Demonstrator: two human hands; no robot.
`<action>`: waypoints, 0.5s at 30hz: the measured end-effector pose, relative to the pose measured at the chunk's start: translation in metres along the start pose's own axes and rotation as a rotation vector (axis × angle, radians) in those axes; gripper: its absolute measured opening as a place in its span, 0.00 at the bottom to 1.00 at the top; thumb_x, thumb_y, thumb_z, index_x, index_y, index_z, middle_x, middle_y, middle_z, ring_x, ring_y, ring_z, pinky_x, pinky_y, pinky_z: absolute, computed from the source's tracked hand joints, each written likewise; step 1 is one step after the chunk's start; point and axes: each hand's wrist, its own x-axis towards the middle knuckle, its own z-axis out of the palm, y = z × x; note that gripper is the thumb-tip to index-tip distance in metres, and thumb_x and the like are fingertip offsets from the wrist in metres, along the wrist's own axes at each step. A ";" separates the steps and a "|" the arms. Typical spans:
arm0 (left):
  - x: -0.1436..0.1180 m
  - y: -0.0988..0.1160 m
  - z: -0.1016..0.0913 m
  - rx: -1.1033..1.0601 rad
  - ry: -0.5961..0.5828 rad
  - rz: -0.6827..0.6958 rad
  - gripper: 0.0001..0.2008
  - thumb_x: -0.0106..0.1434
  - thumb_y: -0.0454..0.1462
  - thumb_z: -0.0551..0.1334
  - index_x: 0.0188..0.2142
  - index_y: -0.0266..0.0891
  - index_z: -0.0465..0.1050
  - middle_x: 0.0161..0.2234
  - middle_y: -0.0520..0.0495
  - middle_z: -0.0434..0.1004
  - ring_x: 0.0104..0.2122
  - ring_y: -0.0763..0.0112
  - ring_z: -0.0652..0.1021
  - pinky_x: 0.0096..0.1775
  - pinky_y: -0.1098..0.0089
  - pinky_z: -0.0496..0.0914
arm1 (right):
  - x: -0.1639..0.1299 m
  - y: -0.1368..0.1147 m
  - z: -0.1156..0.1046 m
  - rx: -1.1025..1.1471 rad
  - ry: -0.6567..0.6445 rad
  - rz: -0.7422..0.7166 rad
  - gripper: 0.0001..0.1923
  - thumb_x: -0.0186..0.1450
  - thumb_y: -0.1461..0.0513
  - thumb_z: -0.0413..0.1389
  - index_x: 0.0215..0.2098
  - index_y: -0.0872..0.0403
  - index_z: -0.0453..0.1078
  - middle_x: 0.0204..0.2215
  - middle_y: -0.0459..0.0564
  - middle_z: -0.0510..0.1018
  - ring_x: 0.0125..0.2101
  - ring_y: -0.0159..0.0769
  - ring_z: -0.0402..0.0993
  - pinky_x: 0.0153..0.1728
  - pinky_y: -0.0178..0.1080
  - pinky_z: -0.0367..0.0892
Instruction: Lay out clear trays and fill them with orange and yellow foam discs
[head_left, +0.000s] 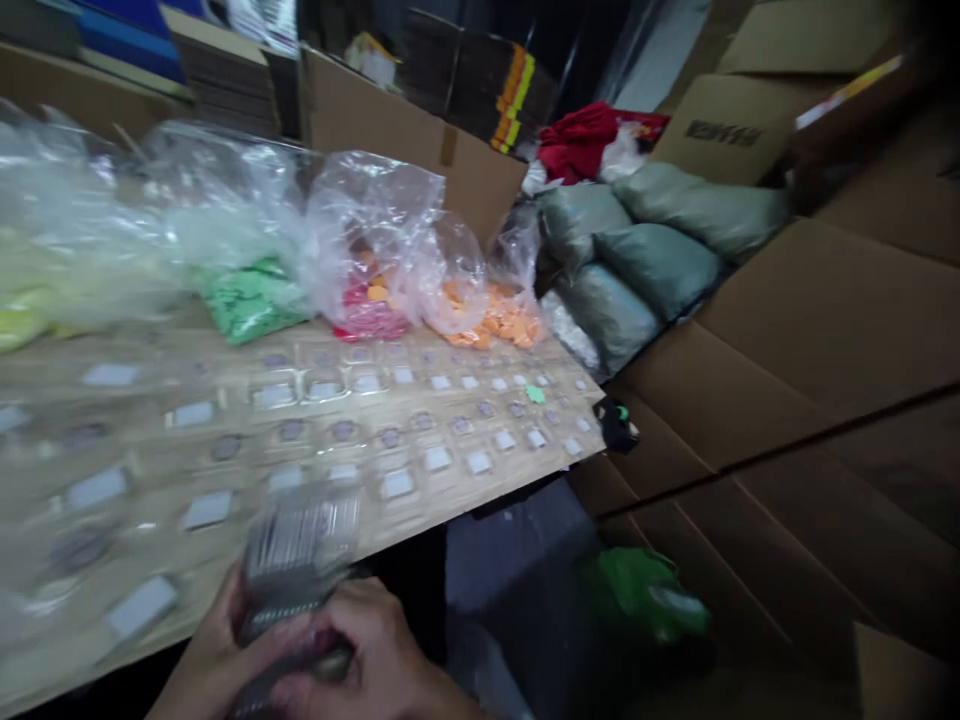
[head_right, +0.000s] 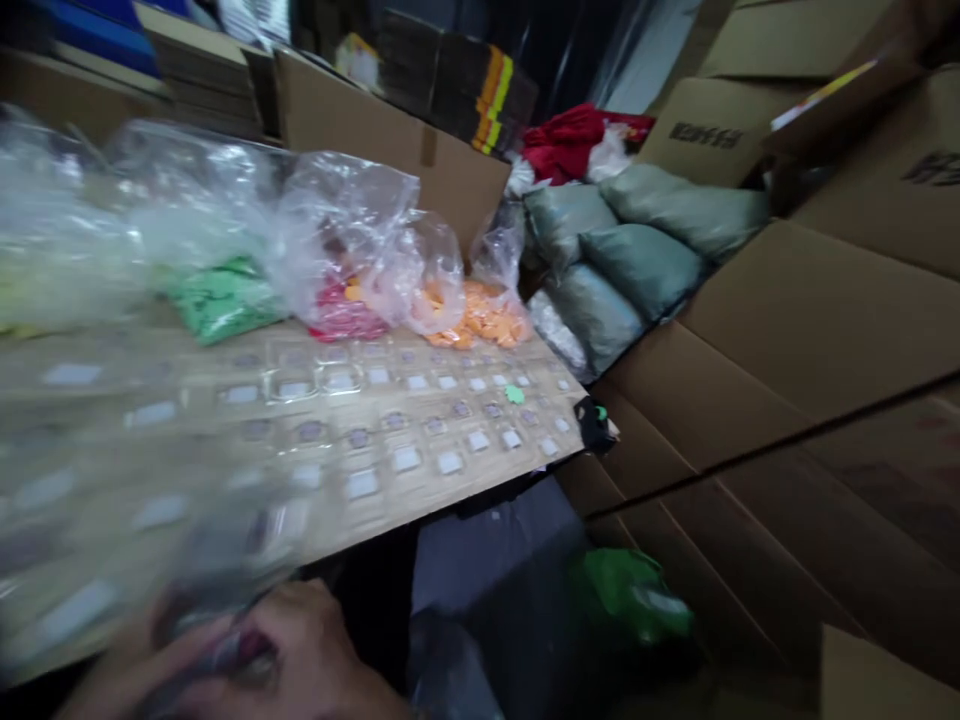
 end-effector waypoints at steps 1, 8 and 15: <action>-0.006 -0.003 -0.006 -0.006 0.029 0.005 0.45 0.32 0.52 0.78 0.50 0.45 0.67 0.38 0.48 0.82 0.43 0.47 0.79 0.37 0.62 0.76 | -0.002 -0.001 0.008 0.044 -0.007 0.061 0.17 0.57 0.47 0.63 0.28 0.51 0.71 0.26 0.43 0.72 0.30 0.32 0.68 0.35 0.35 0.62; -0.034 -0.001 -0.021 -0.160 0.106 0.084 0.37 0.37 0.48 0.77 0.47 0.43 0.70 0.38 0.46 0.82 0.41 0.50 0.80 0.40 0.63 0.75 | 0.000 -0.005 0.021 0.125 -0.097 0.165 0.13 0.58 0.51 0.62 0.29 0.52 0.74 0.26 0.44 0.73 0.28 0.31 0.68 0.30 0.33 0.60; -0.031 -0.004 -0.032 -0.359 0.112 0.096 0.44 0.40 0.45 0.76 0.57 0.42 0.65 0.45 0.44 0.81 0.44 0.52 0.79 0.43 0.63 0.74 | -0.012 0.000 0.033 -0.131 0.156 0.170 0.13 0.69 0.54 0.51 0.48 0.45 0.73 0.36 0.52 0.77 0.38 0.42 0.72 0.42 0.42 0.67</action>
